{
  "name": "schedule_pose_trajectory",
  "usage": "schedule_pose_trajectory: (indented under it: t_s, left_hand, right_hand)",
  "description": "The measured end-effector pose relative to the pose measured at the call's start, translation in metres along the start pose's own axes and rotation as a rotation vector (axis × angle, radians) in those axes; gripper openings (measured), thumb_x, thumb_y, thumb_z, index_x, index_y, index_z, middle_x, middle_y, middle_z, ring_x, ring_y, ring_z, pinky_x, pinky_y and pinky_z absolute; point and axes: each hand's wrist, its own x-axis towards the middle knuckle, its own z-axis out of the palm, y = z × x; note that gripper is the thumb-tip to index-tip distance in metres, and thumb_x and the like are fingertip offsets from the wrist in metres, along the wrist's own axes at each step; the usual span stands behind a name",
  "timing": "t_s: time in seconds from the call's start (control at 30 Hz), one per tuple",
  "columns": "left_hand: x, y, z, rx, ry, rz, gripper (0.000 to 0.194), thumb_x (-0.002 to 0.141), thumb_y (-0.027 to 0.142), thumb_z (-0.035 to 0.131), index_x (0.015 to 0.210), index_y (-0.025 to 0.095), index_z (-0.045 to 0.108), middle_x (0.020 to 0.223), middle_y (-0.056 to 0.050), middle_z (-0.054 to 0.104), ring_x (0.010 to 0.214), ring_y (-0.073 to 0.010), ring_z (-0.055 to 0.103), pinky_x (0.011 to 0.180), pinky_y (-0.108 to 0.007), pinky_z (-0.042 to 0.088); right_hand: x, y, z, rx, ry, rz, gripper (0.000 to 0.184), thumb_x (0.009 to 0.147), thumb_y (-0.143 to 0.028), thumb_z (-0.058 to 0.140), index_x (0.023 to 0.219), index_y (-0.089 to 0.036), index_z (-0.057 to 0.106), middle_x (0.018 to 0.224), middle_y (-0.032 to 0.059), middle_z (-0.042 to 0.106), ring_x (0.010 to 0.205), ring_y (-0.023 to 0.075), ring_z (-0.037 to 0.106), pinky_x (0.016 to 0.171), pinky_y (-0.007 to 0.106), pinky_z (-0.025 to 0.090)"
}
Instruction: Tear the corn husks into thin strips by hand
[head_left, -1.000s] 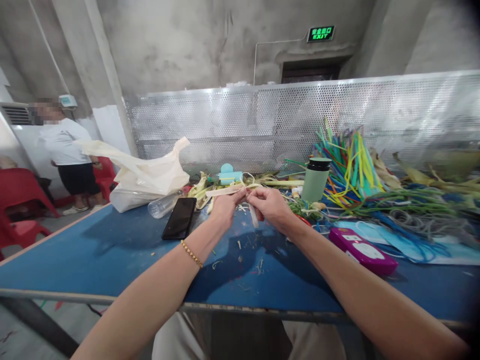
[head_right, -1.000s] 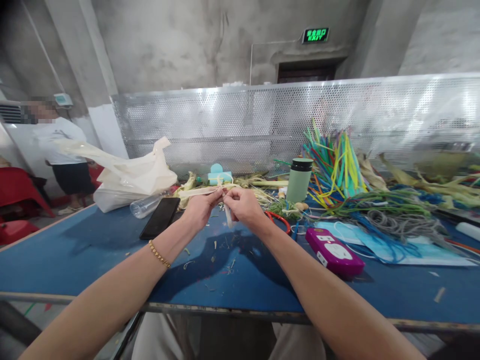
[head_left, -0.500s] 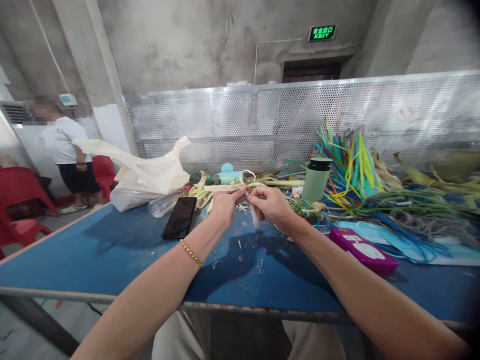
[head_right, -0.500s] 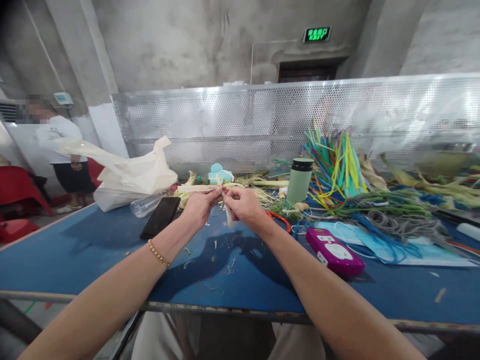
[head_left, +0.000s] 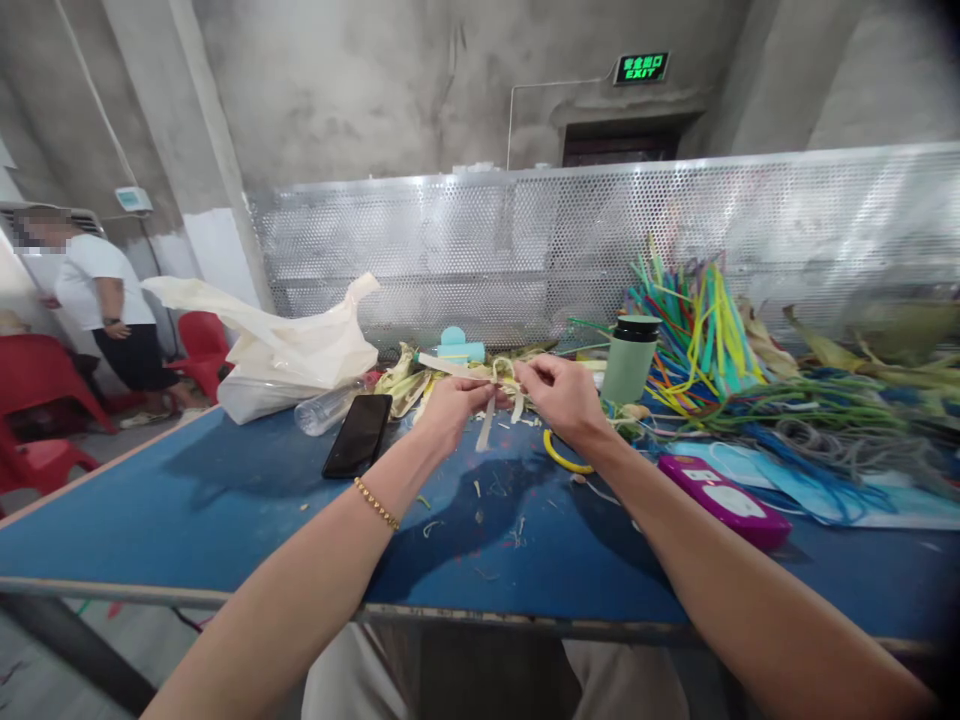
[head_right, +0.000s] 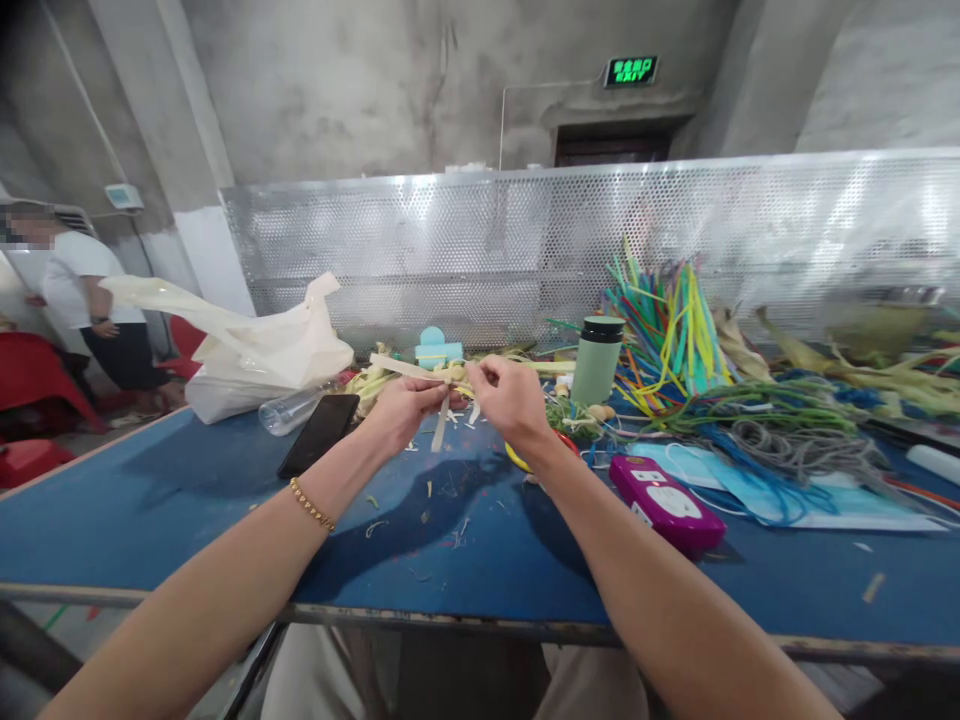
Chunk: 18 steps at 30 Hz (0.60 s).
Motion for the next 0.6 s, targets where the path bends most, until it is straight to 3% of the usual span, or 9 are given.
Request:
schedule_pose_trajectory:
  t_s: [0.03, 0.1, 0.2, 0.3, 0.43, 0.6]
  left_hand:
    - [-0.0007, 0.0001, 0.0005, 0.012, -0.013, -0.015, 0.006, 0.073, 0.008, 0.064, 0.072, 0.009, 0.070, 0.068, -0.008, 0.069, 0.067, -0.0158, 0.065, 0.082, -0.035, 0.049]
    - [-0.0027, 0.0006, 0.0027, 0.024, -0.033, -0.015, 0.008, 0.073, 0.005, 0.061, 0.070, 0.008, 0.068, 0.065, -0.007, 0.066, 0.063, -0.0141, 0.063, 0.078, -0.033, 0.050]
    - [-0.0058, 0.0016, 0.0065, 0.013, -0.075, -0.002, 0.011, 0.073, 0.002, 0.059, 0.070, 0.008, 0.067, 0.061, -0.004, 0.062, 0.058, -0.0110, 0.058, 0.071, -0.030, 0.050]
    - [-0.0069, 0.0021, 0.0082, 0.011, -0.096, 0.007, 0.011, 0.074, 0.003, 0.057, 0.070, 0.007, 0.066, 0.061, -0.004, 0.061, 0.057, -0.0105, 0.056, 0.068, -0.029, 0.049]
    - [-0.0060, 0.0021, 0.0075, 0.004, -0.125, -0.005, 0.011, 0.076, 0.005, 0.057, 0.068, 0.007, 0.064, 0.062, -0.005, 0.061, 0.058, -0.0111, 0.057, 0.069, -0.030, 0.049]
    - [-0.0051, 0.0016, 0.0055, -0.002, -0.123, 0.019, 0.007, 0.076, 0.011, 0.064, 0.070, 0.008, 0.063, 0.062, -0.005, 0.062, 0.058, -0.0120, 0.059, 0.069, -0.031, 0.049]
  right_hand:
    - [0.0024, 0.0024, -0.0018, -0.005, 0.005, -0.012, 0.035, 0.084, -0.040, 0.054, 0.065, -0.014, 0.067, 0.062, 0.0047, 0.062, 0.060, 0.0149, 0.053, 0.056, 0.027, 0.036]
    - [0.0046, 0.0057, -0.0036, 0.081, -0.114, 0.011, 0.034, 0.081, -0.041, 0.058, 0.065, -0.014, 0.070, 0.065, 0.0051, 0.064, 0.064, 0.0163, 0.054, 0.059, 0.028, 0.037]
    - [0.0021, 0.0051, -0.0022, 0.445, -0.325, 0.145, 0.032, 0.077, -0.045, 0.063, 0.084, -0.015, 0.074, 0.076, 0.0044, 0.069, 0.065, 0.0155, 0.056, 0.059, 0.028, 0.040]
    - [-0.0016, 0.0020, 0.0012, 0.644, -0.288, 0.216, 0.034, 0.070, -0.045, 0.071, 0.084, -0.014, 0.072, 0.072, 0.0034, 0.067, 0.061, 0.0132, 0.055, 0.057, 0.027, 0.040]
    - [-0.0011, 0.0041, 0.0039, 0.633, -0.220, 0.223, 0.035, 0.067, -0.047, 0.074, 0.068, -0.014, 0.064, 0.059, -0.0004, 0.057, 0.054, 0.0098, 0.047, 0.052, 0.026, 0.035]
    - [0.0007, 0.0065, 0.0033, 0.600, -0.206, 0.222, 0.039, 0.066, -0.050, 0.075, 0.062, -0.015, 0.058, 0.055, -0.0025, 0.050, 0.051, 0.0083, 0.041, 0.048, 0.025, 0.030]
